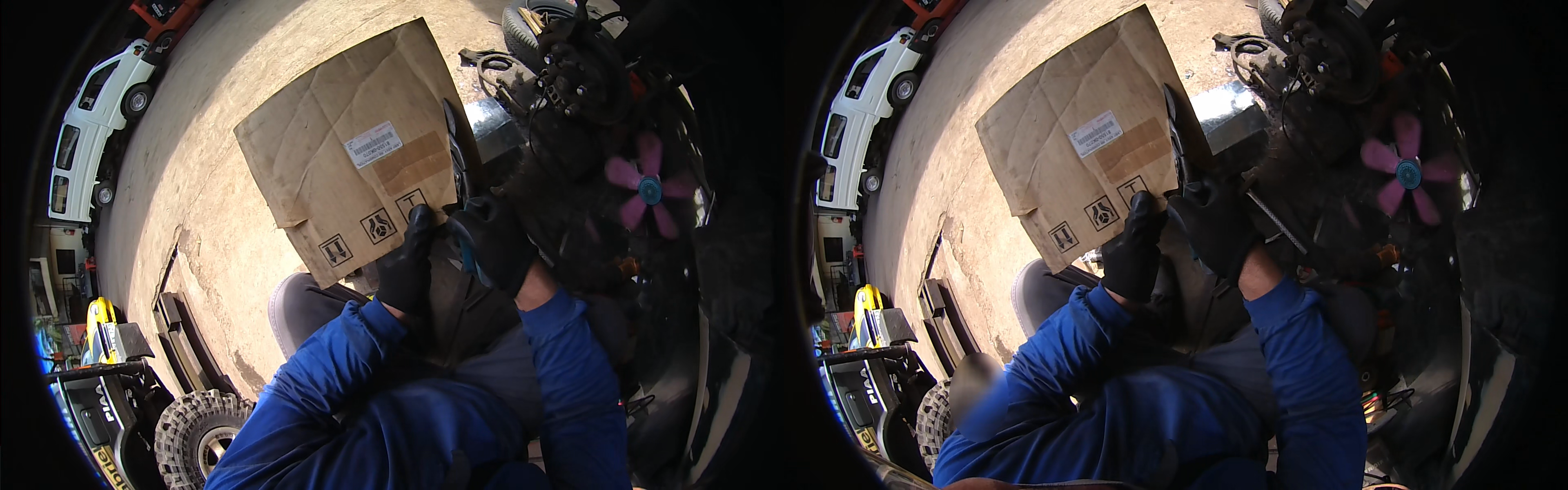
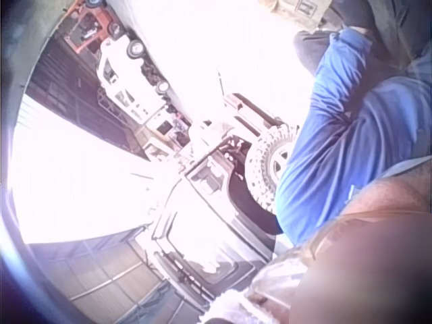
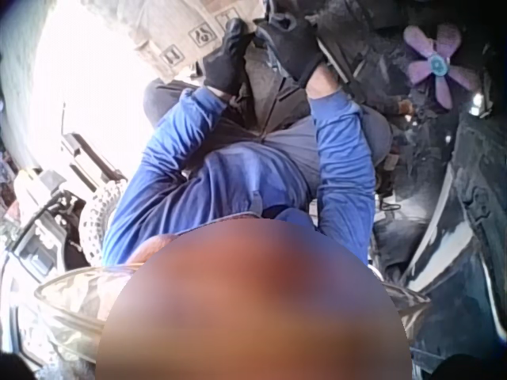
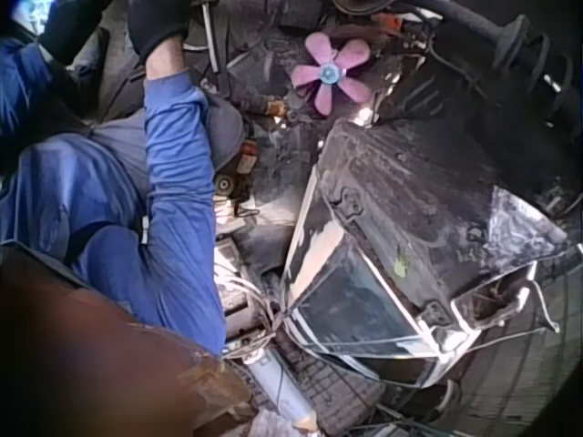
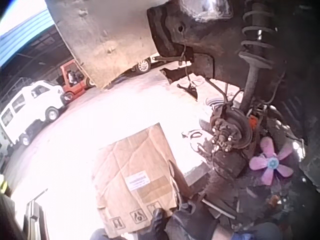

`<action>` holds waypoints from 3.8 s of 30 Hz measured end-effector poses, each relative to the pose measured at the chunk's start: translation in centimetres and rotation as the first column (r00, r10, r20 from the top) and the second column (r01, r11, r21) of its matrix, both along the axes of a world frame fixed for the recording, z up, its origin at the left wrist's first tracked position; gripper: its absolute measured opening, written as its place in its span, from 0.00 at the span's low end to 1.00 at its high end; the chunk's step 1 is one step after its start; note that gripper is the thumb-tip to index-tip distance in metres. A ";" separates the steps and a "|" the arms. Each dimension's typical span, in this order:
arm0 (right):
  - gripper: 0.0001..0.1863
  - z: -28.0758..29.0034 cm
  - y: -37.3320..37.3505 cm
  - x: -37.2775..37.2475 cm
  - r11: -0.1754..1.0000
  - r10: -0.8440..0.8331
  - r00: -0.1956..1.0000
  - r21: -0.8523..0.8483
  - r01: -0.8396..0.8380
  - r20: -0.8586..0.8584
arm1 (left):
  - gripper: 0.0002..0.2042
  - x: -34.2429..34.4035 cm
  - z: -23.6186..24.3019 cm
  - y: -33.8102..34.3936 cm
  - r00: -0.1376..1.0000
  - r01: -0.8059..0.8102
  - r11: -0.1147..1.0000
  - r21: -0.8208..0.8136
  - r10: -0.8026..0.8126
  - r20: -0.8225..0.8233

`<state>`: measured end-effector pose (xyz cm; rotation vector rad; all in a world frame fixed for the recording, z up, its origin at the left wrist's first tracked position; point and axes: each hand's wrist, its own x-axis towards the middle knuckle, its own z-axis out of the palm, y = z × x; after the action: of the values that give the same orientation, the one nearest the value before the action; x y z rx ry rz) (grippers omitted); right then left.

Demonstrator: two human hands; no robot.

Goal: The person cuts a cardboard box with scissors, then fits the cut piece against a curved metal panel on a vehicle. The person repositions the cardboard multiple times to align it with the panel's edge.

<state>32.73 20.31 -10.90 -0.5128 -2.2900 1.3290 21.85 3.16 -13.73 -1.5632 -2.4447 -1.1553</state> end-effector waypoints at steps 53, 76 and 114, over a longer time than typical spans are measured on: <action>0.15 1.3 -0.3 -0.6 0.758 -0.092 0.994 -0.652 0.037 -0.051 | 0.37 1.6 -0.5 -1.7 0.998 0.003 0.999 -0.046 -0.006 -0.064; 0.17 2.5 0.0 -0.6 0.771 -0.136 0.981 -0.607 0.193 0.139 | 0.31 2.4 -0.5 -2.1 0.985 -0.036 0.998 -0.052 0.027 -0.170; 0.19 0.2 0.6 -1.2 0.943 -0.187 0.981 -0.290 0.165 -0.048 | 0.33 4.1 0.0 -3.8 0.999 0.021 0.987 -0.159 -0.027 -0.040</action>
<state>31.53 20.95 -10.74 -0.7307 -1.9510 1.5663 25.98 -0.65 -13.70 -1.6427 -2.5537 -0.9407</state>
